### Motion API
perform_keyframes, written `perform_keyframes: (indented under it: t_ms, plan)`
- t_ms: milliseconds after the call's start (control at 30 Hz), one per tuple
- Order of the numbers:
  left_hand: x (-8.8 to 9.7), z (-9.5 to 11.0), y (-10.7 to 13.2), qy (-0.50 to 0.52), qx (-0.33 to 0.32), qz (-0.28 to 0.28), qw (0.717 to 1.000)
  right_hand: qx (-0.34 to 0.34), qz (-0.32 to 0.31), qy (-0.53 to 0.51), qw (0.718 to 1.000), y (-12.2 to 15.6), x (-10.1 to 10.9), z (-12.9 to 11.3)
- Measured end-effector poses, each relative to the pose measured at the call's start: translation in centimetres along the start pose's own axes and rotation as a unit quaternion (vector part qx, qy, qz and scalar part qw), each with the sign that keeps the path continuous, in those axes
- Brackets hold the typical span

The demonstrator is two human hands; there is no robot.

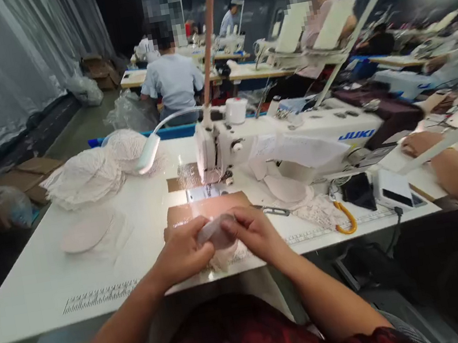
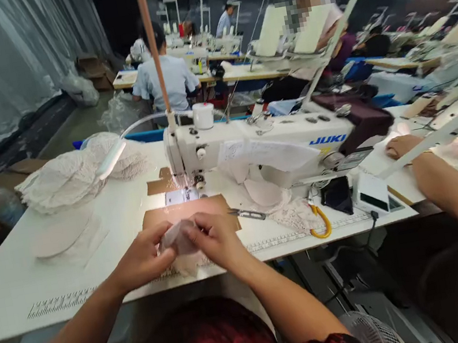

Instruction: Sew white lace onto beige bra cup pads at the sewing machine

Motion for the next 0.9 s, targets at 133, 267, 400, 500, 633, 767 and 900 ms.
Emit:
perform_keyframes:
  t_ms: [133,267,400,500,633,767,900]
  plan:
    - [0.6,-1.1,0.1,0.061,0.022,0.000,0.998,-0.063,-0.027,-0.123,0.990,-0.3,-0.3,2.5]
    - [0.6,-1.2,0.4,0.045,-0.001,0.042,0.998,-0.075,-0.059,-0.136,0.986,-0.3,-1.2,2.9]
    - [1.5,-1.3,0.3,-0.145,-0.055,0.107,0.982,-0.034,-0.004,0.019,0.999,0.2,-0.1,1.2]
    - [3.4,-2.5,0.2,-0.252,-0.024,0.147,0.956,0.024,0.120,0.122,0.985,1.0,2.2,-0.7]
    - [4.4,-4.3,1.1,-0.132,0.062,0.122,0.982,0.033,0.233,0.192,0.953,2.0,4.4,-1.4]
    - [-0.6,-3.2,3.2,0.283,0.119,-0.111,0.945,-0.038,0.082,0.086,0.992,1.1,1.6,1.4]
    - [-3.0,-0.5,4.7,0.429,0.081,-0.216,0.873,-0.084,-0.090,-0.138,0.983,1.4,-2.7,3.4]
Point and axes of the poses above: each hand's wrist, its own y-axis away from the middle knuckle, its own x-axis out of the back of the hand, z = x × y, the point moved 7 cm from there along -y, towards the middle knuckle, and after that the axes turned 15 degrees about y, right-handed, at the moved point
